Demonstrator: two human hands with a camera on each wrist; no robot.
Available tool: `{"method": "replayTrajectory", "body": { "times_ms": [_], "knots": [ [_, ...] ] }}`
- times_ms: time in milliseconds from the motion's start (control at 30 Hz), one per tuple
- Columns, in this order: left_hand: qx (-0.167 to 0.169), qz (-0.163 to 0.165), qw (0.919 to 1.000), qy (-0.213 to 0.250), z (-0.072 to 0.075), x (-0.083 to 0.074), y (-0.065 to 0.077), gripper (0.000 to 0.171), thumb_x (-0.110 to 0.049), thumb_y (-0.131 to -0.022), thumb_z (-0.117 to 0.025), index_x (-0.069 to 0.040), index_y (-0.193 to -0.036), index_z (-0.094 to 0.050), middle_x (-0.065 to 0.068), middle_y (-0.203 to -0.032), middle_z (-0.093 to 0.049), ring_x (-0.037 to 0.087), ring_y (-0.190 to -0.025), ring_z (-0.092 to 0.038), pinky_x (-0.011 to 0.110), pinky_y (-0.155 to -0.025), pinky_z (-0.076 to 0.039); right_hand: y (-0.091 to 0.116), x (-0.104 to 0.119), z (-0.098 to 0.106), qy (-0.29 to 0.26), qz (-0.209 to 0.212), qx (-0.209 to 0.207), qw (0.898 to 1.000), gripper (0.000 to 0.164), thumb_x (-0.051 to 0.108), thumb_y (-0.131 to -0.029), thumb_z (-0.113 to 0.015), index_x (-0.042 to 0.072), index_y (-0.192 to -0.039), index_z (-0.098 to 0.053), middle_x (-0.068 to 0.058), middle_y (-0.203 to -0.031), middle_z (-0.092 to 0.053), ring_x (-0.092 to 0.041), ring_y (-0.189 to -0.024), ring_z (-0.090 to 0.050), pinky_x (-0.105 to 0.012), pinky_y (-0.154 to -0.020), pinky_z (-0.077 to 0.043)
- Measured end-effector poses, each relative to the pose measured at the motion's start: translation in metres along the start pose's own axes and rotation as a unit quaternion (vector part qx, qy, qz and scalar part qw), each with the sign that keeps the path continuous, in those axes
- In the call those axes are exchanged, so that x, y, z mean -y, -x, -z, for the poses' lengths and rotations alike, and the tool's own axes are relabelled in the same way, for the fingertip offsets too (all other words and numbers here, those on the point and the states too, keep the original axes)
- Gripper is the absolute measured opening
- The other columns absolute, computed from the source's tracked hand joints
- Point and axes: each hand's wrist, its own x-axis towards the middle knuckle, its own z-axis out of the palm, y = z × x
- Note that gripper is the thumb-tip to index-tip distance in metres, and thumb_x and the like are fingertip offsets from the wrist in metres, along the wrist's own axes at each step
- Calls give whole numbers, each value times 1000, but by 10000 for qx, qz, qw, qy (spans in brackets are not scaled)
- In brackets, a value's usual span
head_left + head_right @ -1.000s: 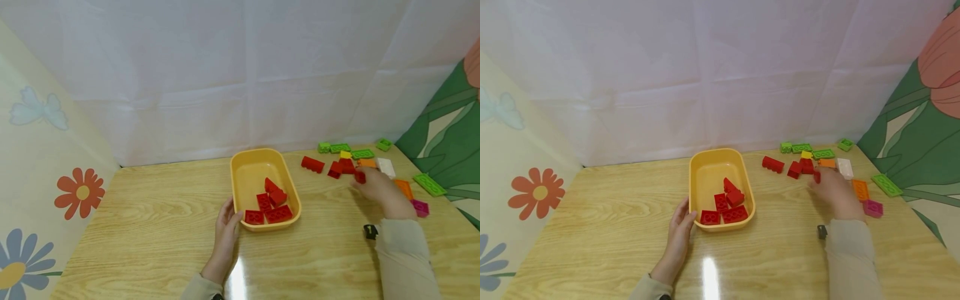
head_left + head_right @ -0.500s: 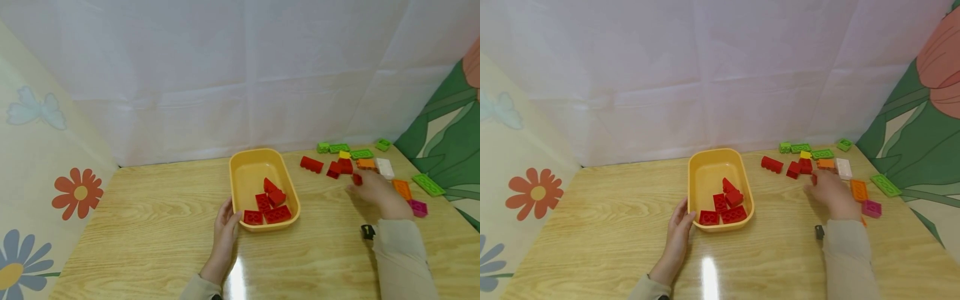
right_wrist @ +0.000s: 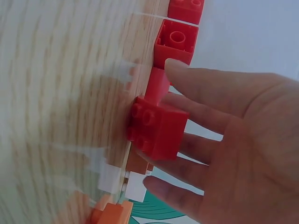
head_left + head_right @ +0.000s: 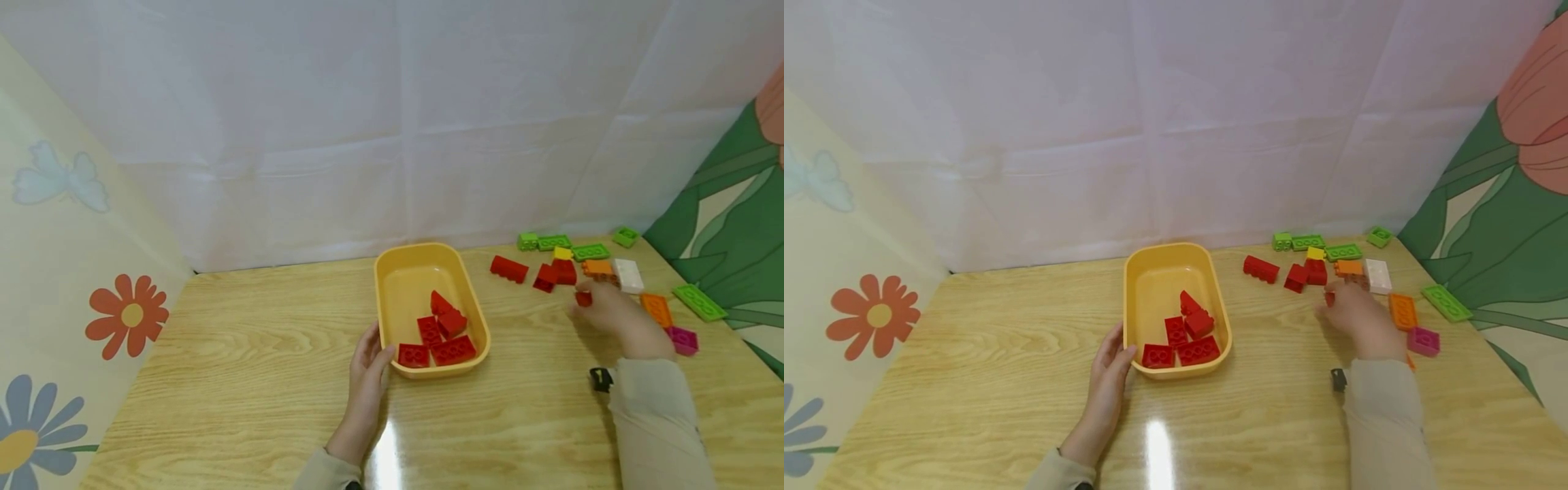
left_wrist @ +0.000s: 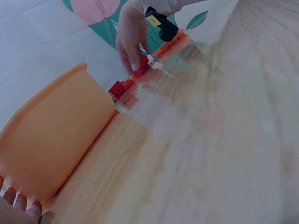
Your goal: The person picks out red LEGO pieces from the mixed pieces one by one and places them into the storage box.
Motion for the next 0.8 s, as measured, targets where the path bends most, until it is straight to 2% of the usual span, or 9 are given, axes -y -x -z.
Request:
{"method": "replayTrajectory", "body": {
  "times_ms": [433, 633, 800],
  "knots": [
    [-1, 110, 9998, 155, 0, 0, 1, 55, -8, -92, -50, -3, -144, -32, 18, -154, -32, 26, -138, -31, 48, -116, -26, 0, -2, -1, 298, 292, -165, 9990, 54, 15, -87, -57, -24, -122, -43, -49, -119, -48, -56, -103, -47, -70, -90, -41],
    [-29, 94, 9999, 133, 0, 1, 1, 55, -7, -92, -50, -2, -144, -32, 19, -153, -32, 26, -138, -31, 47, -116, -26, 0, -2, -2, 213, 214, -124, 9995, 51, 13, -87, -57, -22, -121, -45, -47, -120, -50, -53, -103, -49, -69, -90, -42],
    [-58, 80, 9999, 127, 0, 1, 0, 54, -7, -92, -50, -2, -143, -33, 18, -153, -32, 26, -138, -31, 47, -116, -26, -1, -2, -2, 225, 166, -116, 9995, 42, 7, -86, -56, -21, -116, -47, -43, -115, -53, -47, -96, -52, -64, -85, -45]
  ]
}}
